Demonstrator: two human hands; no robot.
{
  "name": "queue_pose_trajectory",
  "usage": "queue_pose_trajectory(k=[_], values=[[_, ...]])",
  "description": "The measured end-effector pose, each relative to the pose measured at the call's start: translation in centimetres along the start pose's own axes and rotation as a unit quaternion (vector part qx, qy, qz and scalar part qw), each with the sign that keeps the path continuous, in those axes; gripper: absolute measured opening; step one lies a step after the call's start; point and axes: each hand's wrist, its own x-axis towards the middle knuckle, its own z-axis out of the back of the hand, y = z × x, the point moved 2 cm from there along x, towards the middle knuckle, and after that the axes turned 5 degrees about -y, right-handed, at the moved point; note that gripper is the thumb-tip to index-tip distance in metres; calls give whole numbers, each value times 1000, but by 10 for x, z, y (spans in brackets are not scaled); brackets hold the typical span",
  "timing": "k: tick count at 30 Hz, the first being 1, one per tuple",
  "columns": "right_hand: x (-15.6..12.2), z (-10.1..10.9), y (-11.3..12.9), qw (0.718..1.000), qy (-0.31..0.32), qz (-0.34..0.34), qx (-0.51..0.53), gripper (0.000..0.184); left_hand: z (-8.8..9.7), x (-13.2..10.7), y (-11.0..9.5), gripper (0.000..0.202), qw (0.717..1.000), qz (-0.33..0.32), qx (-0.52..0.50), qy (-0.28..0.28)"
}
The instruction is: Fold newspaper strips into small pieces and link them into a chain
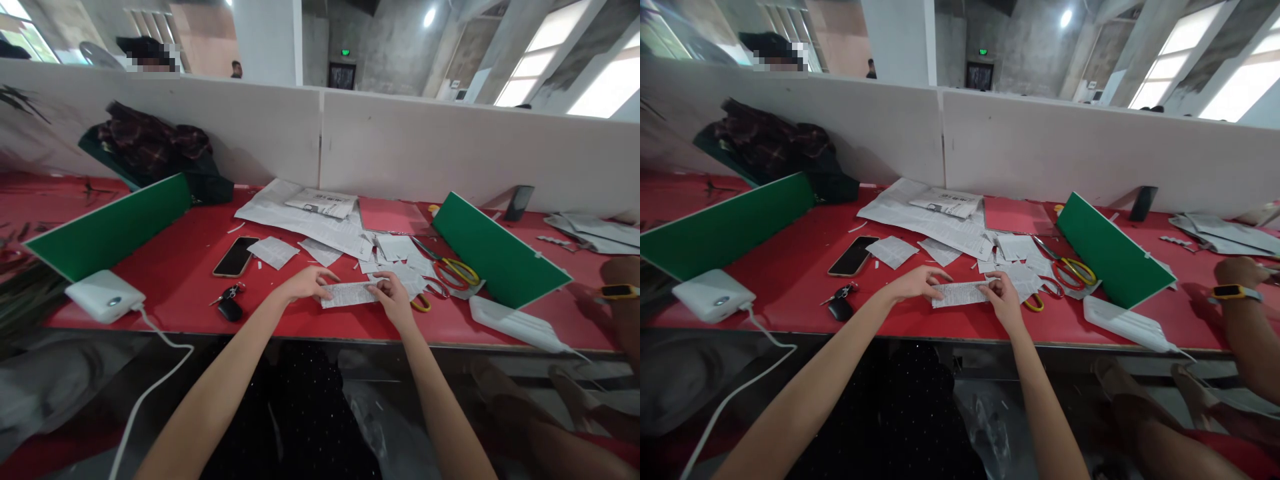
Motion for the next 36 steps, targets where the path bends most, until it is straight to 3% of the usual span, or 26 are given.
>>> queue_pose_trajectory(k=[17,25,29,32,36], values=[[0,1,-6,1000,0,-20,4,32,1,1,0,50,999,1,35,39],[-2,0,2,999,14,14,-51,33,-4,0,-1,47,995,38,87,44],[-6,2,1,998,39,-13,-56,40,-8,0,5,49,990,61,103,72],[-15,3,-6,996,47,-47,-63,40,-16,-3,8,49,983,46,174,25],[-25,4,-11,993,14,-11,-117,32,-27,-10,7,47,950,-2,304,-79]])
